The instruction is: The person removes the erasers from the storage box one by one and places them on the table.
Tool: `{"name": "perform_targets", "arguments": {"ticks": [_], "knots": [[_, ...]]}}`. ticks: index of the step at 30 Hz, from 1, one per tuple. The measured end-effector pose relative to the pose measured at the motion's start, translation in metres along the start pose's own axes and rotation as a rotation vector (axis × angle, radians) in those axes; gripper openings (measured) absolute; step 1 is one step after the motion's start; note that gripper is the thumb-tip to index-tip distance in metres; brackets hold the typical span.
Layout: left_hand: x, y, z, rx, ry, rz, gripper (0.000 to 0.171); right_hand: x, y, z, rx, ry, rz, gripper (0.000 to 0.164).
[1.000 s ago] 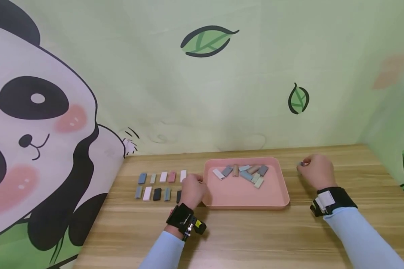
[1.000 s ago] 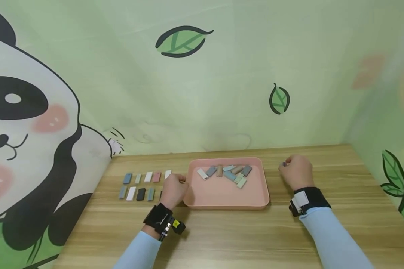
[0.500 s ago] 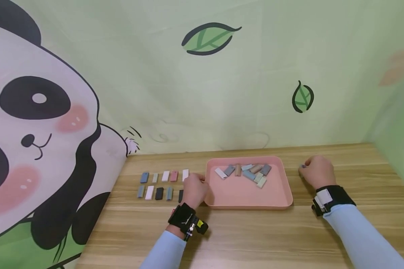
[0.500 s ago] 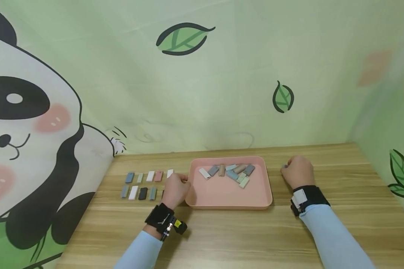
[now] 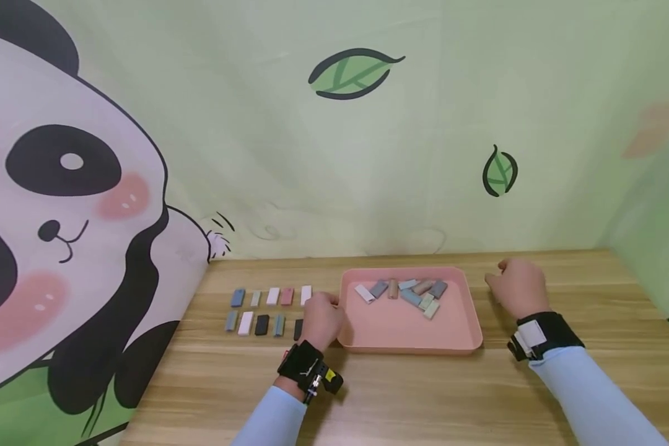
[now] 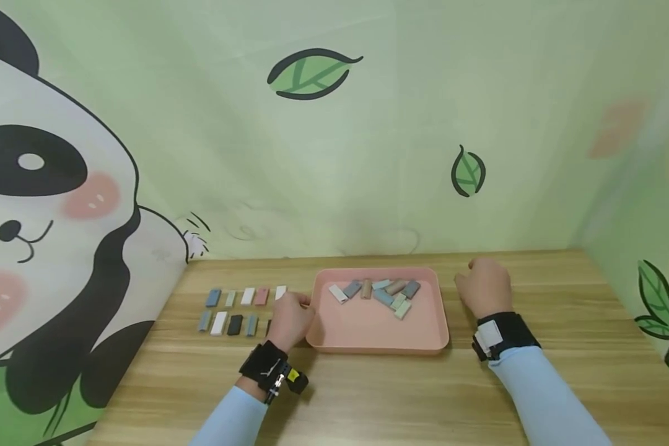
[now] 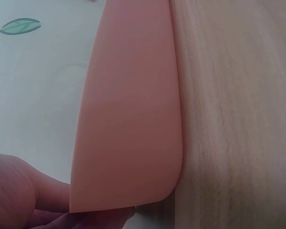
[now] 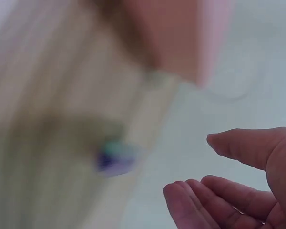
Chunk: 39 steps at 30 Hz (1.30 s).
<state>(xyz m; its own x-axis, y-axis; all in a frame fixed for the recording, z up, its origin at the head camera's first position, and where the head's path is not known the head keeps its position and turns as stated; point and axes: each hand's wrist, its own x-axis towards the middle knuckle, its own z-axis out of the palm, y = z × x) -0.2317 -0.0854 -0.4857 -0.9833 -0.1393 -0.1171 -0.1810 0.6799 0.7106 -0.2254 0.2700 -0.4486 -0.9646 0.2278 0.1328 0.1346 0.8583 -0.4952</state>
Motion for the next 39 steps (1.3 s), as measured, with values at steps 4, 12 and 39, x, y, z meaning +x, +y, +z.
{"name": "perform_targets", "arguments": {"ticks": [4,12,39], "knots": [[0.002,0.000,-0.002,0.012,0.019,0.009,0.018,-0.001,-0.037,-0.013,0.022,-0.021,-0.047,0.046],[0.003,0.002,-0.004,0.002,0.013,0.015,0.016,-0.017,-0.089,-0.006,0.106,-0.154,-0.064,0.047],[0.000,0.000,-0.002,-0.056,-0.018,-0.043,0.018,-0.027,-0.089,0.064,-0.137,-0.330,-0.089,0.023]]}}
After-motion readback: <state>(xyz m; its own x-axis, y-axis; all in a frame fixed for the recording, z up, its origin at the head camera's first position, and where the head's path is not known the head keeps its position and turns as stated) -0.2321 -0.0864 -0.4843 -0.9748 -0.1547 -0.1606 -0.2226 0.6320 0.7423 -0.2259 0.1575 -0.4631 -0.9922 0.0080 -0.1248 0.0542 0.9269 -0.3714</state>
